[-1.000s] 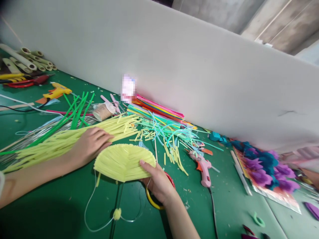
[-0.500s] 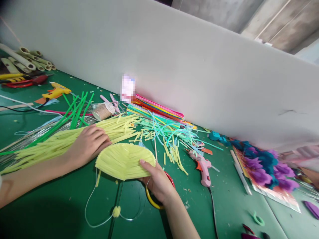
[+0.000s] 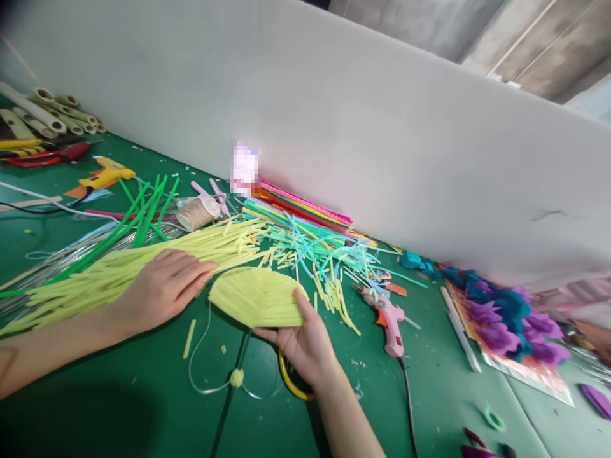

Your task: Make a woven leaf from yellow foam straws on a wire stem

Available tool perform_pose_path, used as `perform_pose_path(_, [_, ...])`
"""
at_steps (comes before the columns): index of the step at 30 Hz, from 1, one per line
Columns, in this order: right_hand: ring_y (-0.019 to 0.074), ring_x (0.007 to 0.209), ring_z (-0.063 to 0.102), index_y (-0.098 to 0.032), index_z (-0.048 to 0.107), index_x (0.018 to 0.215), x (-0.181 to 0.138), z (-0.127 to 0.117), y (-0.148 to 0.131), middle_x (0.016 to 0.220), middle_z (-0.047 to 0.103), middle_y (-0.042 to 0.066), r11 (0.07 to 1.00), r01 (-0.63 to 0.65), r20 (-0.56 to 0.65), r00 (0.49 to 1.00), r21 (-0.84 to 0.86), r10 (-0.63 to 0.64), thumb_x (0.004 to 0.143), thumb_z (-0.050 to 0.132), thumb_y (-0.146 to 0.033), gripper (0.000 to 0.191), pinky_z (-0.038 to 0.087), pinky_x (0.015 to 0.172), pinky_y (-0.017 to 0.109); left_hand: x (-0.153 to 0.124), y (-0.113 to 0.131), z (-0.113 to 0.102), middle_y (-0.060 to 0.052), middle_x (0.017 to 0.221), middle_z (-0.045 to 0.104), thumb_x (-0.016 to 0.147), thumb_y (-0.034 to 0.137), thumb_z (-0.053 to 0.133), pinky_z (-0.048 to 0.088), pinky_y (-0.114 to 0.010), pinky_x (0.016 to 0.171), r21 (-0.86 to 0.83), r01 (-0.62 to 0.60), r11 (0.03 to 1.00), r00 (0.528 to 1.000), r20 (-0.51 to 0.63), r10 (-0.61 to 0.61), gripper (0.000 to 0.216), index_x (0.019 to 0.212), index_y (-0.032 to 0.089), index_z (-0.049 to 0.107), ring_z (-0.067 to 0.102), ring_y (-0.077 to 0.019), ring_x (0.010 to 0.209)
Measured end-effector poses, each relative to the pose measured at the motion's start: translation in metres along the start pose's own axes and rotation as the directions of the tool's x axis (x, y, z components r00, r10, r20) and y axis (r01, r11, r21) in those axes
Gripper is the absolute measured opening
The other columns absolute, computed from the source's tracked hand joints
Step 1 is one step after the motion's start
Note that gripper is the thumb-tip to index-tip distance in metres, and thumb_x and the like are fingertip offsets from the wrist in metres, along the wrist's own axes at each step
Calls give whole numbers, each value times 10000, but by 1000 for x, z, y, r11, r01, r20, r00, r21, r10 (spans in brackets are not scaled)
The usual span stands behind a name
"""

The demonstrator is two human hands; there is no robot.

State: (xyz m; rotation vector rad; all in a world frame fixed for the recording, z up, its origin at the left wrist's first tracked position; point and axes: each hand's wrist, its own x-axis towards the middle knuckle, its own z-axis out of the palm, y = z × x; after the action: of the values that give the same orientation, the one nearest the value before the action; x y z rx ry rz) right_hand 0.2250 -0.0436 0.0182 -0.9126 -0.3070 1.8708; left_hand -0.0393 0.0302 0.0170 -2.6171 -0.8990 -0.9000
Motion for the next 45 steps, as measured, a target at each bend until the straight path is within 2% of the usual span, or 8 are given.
perform_pose_path(6, [306, 1173, 623, -200, 529, 1346, -2, 1, -3, 1327, 633, 118, 1000, 16, 114, 993, 10, -17, 981, 326, -596, 575, 524, 883, 536, -9, 6, 5, -46, 795, 616, 923, 111, 529, 439, -365, 765, -98, -299, 949, 947, 94, 308, 300, 1206, 152, 620, 546, -198, 744])
perform_pose_path(9, [311, 1192, 610, -219, 560, 1315, -3, 1, -4, 1312, 646, 107, 998, 38, 134, 990, 45, -44, 962, 311, -644, 606, 486, 927, 570, -13, 8, 8, -39, 776, 604, 923, 111, 524, 444, -368, 773, -104, -349, 931, 921, 144, 361, 358, 1271, 156, 593, 532, -193, 719])
perform_pose_path(15, [292, 1145, 640, -266, 641, 1212, -6, -2, -8, 1215, 709, 69, 982, 125, 109, 984, 144, -141, 935, 365, -665, 559, 413, 1005, 606, -12, 3, 9, -39, 779, 582, 948, 141, 484, 444, -345, 708, -89, -279, 956, 933, 210, 292, 452, 1399, 168, 496, 519, -198, 712])
perform_pose_path(21, [257, 1124, 650, -319, 657, 1179, -2, -8, -11, 1176, 730, 16, 968, 180, 97, 975, 177, -199, 915, 430, -637, 471, 406, 1040, 540, -13, 3, 9, -26, 756, 578, 951, 174, 485, 439, -340, 746, -102, -243, 965, 930, 259, 262, 529, 1473, 196, 403, 537, -199, 723])
perform_pose_path(27, [242, 1121, 643, -279, 678, 1137, -2, -2, 3, 1108, 747, 24, 978, 202, 162, 965, 49, -207, 843, 620, -344, 307, 435, 1035, 470, -12, 6, 8, -29, 770, 605, 953, 173, 478, 434, -362, 791, -105, -275, 956, 911, 289, 294, 516, 1465, 171, 410, 549, -198, 726])
perform_pose_path(32, [227, 1065, 654, -267, 630, 1204, -3, 2, 18, 1053, 745, 33, 954, 258, 152, 960, -150, -236, 755, 682, -83, 488, 471, 994, 481, -13, 8, 9, -33, 787, 612, 951, 184, 488, 439, -369, 805, -112, -297, 948, 903, 290, 318, 543, 1482, 164, 374, 560, -206, 749])
perform_pose_path(39, [271, 1112, 650, -251, 556, 1288, -8, 8, 18, 1235, 676, 78, 918, 259, 163, 962, -300, -218, 804, 728, -154, 523, 524, 923, 458, -11, 13, 5, -52, 849, 610, 930, 90, 414, 473, -347, 750, -163, -260, 952, 909, 291, 298, 615, 1524, 171, 278, 556, -203, 735])
perform_pose_path(45, [211, 890, 727, -226, 606, 1221, -4, 7, 19, 1019, 748, 53, 909, 302, 41, 952, -287, -304, 778, 786, -205, 479, 570, 775, 312, -18, 12, 7, -104, 1061, 614, 831, -35, 351, 504, -299, 742, -236, -160, 959, 926, 301, 229, 709, 1509, 168, 304, 606, -201, 872])
